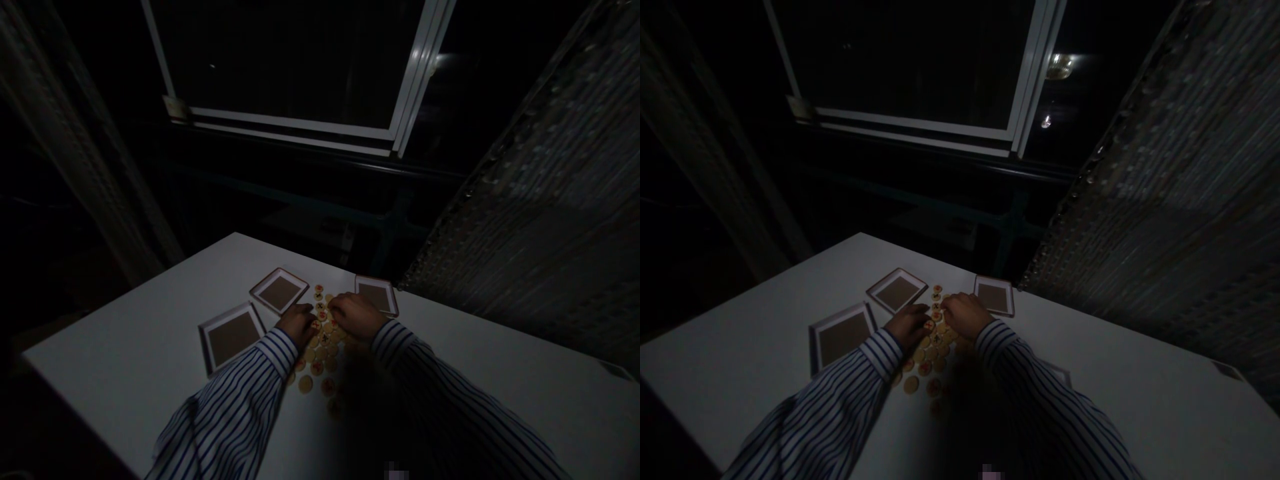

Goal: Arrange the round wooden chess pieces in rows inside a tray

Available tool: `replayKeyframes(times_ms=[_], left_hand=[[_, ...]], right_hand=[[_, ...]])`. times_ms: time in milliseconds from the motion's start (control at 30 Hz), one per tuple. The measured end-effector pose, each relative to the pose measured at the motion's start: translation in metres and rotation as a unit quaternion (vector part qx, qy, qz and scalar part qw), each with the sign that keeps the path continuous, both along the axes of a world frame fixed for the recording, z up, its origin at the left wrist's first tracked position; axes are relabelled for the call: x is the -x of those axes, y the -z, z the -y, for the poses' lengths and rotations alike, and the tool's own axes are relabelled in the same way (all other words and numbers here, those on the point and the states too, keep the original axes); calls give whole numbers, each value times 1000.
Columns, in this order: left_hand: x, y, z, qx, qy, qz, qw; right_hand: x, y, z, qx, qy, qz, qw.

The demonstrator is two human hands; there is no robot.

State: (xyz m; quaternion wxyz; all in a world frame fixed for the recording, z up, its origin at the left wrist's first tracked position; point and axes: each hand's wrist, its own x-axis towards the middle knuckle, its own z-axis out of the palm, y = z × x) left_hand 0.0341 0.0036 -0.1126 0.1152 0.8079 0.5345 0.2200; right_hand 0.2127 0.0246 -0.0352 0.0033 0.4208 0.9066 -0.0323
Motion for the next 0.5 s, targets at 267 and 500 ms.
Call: replayKeyframes(times_ms=[267,500], left_hand=[[5,-8,-1,2,25,8,1000],[9,-2,-9,22,35,-15,999]], right_hand=[[8,3,0,-5,-3,-9,1000],[8,6,-1,-17,-15,-20,1000]])
